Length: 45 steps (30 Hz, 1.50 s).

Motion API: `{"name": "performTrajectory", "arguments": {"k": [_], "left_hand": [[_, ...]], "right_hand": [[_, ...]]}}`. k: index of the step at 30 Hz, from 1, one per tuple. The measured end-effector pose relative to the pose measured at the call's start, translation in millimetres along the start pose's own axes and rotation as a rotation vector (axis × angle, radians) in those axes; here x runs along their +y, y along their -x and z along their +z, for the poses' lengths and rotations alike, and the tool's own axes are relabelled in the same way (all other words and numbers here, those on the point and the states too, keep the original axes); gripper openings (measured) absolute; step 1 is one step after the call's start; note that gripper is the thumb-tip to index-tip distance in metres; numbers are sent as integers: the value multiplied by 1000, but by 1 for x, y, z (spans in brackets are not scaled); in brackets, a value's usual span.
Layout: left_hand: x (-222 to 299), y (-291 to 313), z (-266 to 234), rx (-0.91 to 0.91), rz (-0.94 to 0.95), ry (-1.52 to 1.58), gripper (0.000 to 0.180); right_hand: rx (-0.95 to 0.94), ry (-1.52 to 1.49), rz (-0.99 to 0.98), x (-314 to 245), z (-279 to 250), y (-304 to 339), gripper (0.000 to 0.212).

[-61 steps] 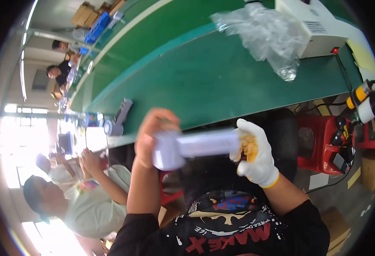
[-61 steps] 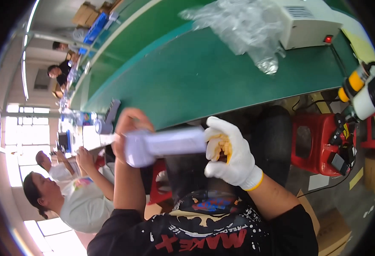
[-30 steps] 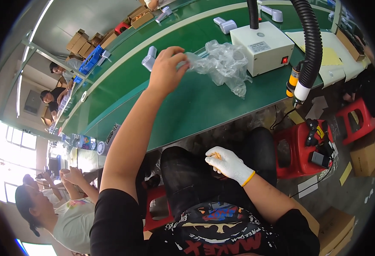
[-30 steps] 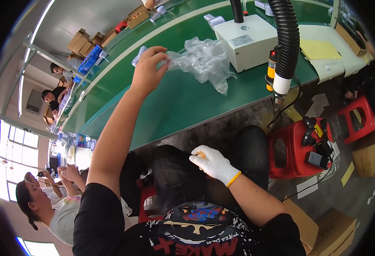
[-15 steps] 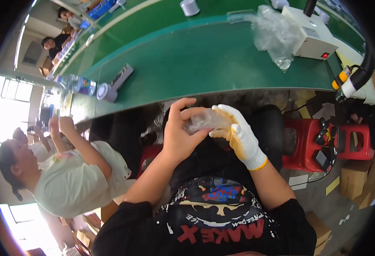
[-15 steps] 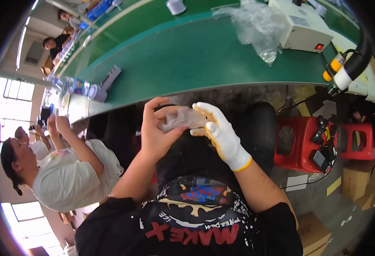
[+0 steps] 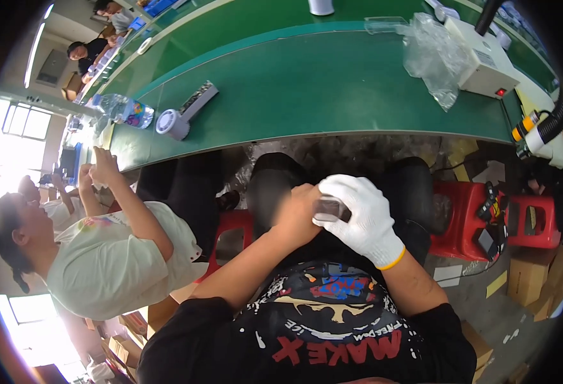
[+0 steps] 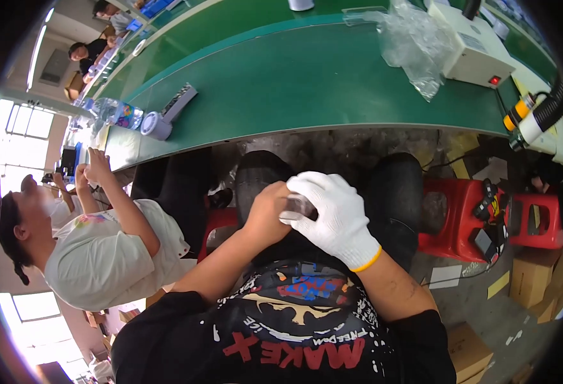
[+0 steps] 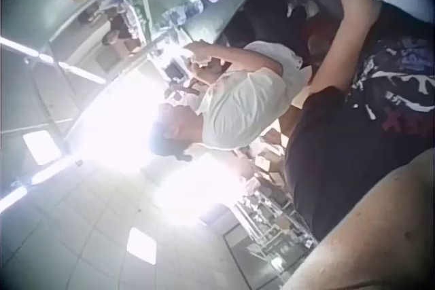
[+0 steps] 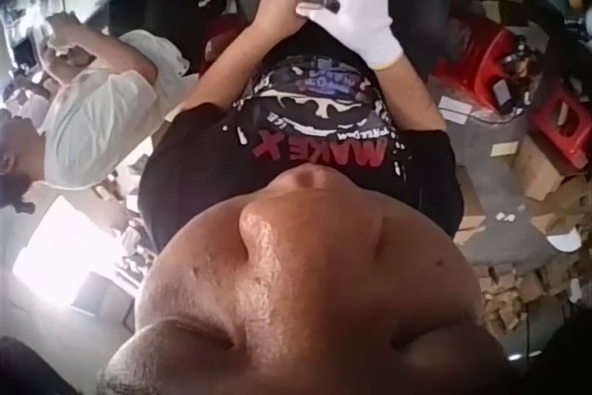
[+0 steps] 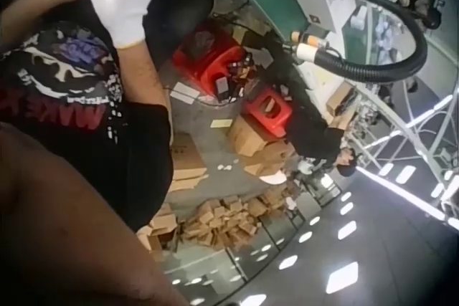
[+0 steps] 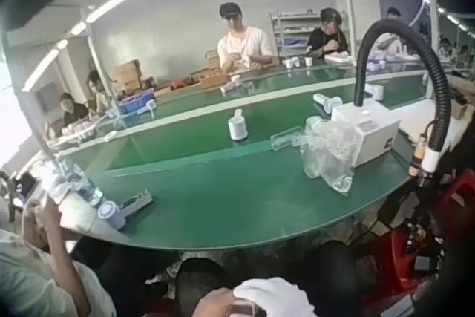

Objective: Assembling handheld portable fans and placing them into plastic bags on an assembly line.

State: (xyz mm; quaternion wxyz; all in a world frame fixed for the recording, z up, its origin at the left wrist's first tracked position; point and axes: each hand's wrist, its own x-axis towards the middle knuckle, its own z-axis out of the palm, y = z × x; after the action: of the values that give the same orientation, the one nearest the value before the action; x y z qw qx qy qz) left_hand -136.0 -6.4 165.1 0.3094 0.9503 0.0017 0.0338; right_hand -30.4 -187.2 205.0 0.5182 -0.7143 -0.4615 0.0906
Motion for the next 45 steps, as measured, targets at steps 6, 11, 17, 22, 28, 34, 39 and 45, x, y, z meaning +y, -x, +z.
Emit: {"name": "performTrajectory", "arguments": {"k": [6,11,17,22,28,34,39,45], "left_hand": [[-6,15,-17,-161,-80,-19,56],[-18,5,-120,326,-361,415,34],[-134,6,-215,984,-340,-382,41],[-122,-4,-213,797,-615,-34,57],[-53,9,-162,745,-246,420,64],[-17,26,-136,485,19,94,75],[-15,22,-136,473,191,-133,74],[-7,17,-138,440,306,-325,74]], "right_hand": [[119,-452,46,27,12,12,42],[234,-978,504,46,14,15,47],[44,-1015,495,45,14,5,52],[61,-1082,557,32,10,3,54],[108,-865,434,50,9,12,53],[221,-613,299,43,7,15,50],[243,-462,233,40,-2,14,48],[226,-285,164,30,-6,15,47]]}}
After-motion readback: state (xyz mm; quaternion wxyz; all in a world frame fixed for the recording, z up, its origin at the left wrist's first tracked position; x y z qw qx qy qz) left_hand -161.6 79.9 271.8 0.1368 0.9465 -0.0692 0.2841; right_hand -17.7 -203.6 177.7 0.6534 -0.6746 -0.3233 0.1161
